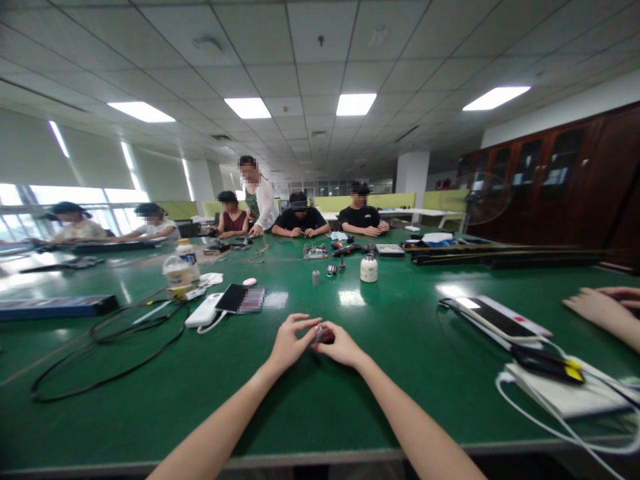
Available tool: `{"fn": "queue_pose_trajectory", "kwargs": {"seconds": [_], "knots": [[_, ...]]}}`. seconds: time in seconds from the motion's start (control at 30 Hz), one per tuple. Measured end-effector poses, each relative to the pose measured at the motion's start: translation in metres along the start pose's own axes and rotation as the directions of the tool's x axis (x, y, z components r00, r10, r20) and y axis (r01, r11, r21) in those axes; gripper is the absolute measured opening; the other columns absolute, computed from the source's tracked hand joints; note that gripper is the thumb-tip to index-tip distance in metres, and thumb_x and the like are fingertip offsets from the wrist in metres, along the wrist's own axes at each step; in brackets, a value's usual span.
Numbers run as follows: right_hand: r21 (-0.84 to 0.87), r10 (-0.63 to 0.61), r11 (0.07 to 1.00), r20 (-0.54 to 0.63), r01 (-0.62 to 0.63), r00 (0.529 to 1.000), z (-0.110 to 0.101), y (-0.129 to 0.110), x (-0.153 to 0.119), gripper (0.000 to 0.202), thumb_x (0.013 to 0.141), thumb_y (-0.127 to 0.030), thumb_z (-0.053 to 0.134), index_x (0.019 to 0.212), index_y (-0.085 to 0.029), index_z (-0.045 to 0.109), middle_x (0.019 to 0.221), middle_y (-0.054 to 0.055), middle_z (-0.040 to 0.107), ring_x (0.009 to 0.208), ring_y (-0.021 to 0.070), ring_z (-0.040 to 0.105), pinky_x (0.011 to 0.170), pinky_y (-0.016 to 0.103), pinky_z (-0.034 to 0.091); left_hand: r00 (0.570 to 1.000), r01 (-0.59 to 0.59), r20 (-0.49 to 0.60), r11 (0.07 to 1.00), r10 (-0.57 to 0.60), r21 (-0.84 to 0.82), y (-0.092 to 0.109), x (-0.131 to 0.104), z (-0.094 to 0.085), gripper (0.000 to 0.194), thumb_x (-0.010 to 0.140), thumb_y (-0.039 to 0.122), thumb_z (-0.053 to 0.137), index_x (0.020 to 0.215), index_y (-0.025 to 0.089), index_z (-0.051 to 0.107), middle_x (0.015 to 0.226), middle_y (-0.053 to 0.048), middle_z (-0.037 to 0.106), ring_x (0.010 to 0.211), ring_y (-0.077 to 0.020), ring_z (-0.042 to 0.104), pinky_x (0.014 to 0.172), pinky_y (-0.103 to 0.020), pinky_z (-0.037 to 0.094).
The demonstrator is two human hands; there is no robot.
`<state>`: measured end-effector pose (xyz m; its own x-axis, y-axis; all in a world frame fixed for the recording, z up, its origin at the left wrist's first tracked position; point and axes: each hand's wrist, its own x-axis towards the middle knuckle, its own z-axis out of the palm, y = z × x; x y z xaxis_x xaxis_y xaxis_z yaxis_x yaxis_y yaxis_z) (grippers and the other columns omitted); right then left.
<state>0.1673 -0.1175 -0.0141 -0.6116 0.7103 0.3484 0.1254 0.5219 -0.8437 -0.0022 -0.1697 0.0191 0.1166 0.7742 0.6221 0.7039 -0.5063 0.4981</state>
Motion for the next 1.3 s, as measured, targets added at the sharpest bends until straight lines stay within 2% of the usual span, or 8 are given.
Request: {"fn": "queue_pose_trajectory", "kwargs": {"seconds": [0.37,0.53,0.6,0.73,0.87,1.0,1.13,1.3], "knots": [[-0.020,-0.011,1.000,-0.061,0.010,0.998,0.002,-0.008,-0.001,0.027,0.096,-0.029,0.061,0.119,-0.016,0.059,0.116,0.007,0.064,0.096,0.0216,0.066,0.083,0.042,0.057,0.998,-0.048,-0.030,0.996,0.046,-0.076,0.001,0.000,-0.001,0.016,0.092,0.028,0.065,0.103,0.018,0.069,0.109,-0.006,0.070,0.108,-0.0230,0.062,0.095,-0.045,0.049],[-0.059,-0.042,0.998,-0.197,0.031,0.979,-0.001,-0.016,0.000,0.028,0.096,-0.030,0.059,0.121,-0.017,0.058,0.120,0.008,0.063,0.102,0.0233,0.065,0.088,0.045,0.054,0.998,-0.015,-0.066,0.994,0.008,-0.112,0.001,-0.001,0.000,0.041,0.078,0.022,0.077,0.118,0.027,0.068,0.111,-0.005,0.073,0.107,-0.0238,0.060,0.097,-0.041,0.048],[-0.081,-0.067,0.996,-0.236,0.049,0.969,-0.003,-0.020,0.000,0.027,0.097,-0.030,0.058,0.121,-0.017,0.059,0.119,0.008,0.064,0.102,0.0232,0.065,0.089,0.045,0.054,0.997,0.011,-0.070,0.993,-0.019,-0.119,0.000,-0.002,0.001,0.049,0.077,0.021,0.077,0.124,0.026,0.064,0.112,-0.005,0.073,0.107,-0.0237,0.061,0.097,-0.040,0.048],[-0.155,-0.107,0.986,-0.266,0.067,0.958,-0.004,-0.023,-0.001,0.021,0.097,-0.030,0.058,0.112,-0.016,0.063,0.116,0.007,0.066,0.101,0.0221,0.065,0.089,0.044,0.053,0.999,0.046,-0.014,0.992,-0.048,-0.119,-0.005,-0.003,0.004,0.056,0.071,0.028,0.081,0.125,0.026,0.065,0.097,-0.004,0.076,0.102,-0.0250,0.064,0.094,-0.040,0.048],[-0.235,-0.128,0.970,-0.274,0.063,0.953,0.000,-0.021,-0.002,0.020,0.096,-0.030,0.060,0.110,-0.016,0.064,0.113,0.007,0.066,0.097,0.0208,0.066,0.086,0.042,0.055,0.998,0.054,0.043,0.991,-0.049,-0.119,-0.012,-0.005,0.008,0.060,0.066,0.031,0.084,0.122,0.027,0.066,0.103,-0.004,0.075,0.097,-0.0243,0.067,0.091,-0.038,0.050],[-0.286,-0.141,0.957,-0.307,0.050,0.941,0.002,-0.022,0.000,0.020,0.096,-0.030,0.059,0.111,-0.016,0.063,0.113,0.007,0.066,0.094,0.0201,0.066,0.084,0.041,0.056,0.997,0.060,0.064,0.990,-0.052,-0.131,-0.017,-0.005,0.010,0.062,0.067,0.033,0.084,0.125,0.025,0.064,0.096,-0.003,0.078,0.097,-0.0246,0.069,0.090,-0.036,0.050],[-0.331,-0.130,0.944,-0.400,-0.010,0.907,-0.006,-0.022,0.003,0.022,0.097,-0.030,0.058,0.114,-0.017,0.062,0.118,0.008,0.064,0.100,0.0216,0.065,0.087,0.042,0.055,0.995,0.075,0.081,0.988,-0.064,-0.137,-0.018,-0.005,0.009,0.062,0.067,0.036,0.084,0.125,0.025,0.063,0.091,-0.002,0.079,0.095,-0.0257,0.070,0.087,-0.035,0.051],[-0.377,-0.032,0.905,-0.522,-0.197,0.852,-0.029,-0.007,-0.002,0.022,0.097,-0.030,0.057,0.117,-0.020,0.062,0.126,0.008,0.061,0.106,0.0227,0.062,0.091,0.044,0.053,0.992,0.094,0.091,0.986,-0.082,-0.138,-0.016,-0.005,0.008,0.063,0.067,0.035,0.084,0.126,0.027,0.063,0.091,-0.002,0.078,0.098,-0.0264,0.069,0.091,-0.037,0.048]]}}
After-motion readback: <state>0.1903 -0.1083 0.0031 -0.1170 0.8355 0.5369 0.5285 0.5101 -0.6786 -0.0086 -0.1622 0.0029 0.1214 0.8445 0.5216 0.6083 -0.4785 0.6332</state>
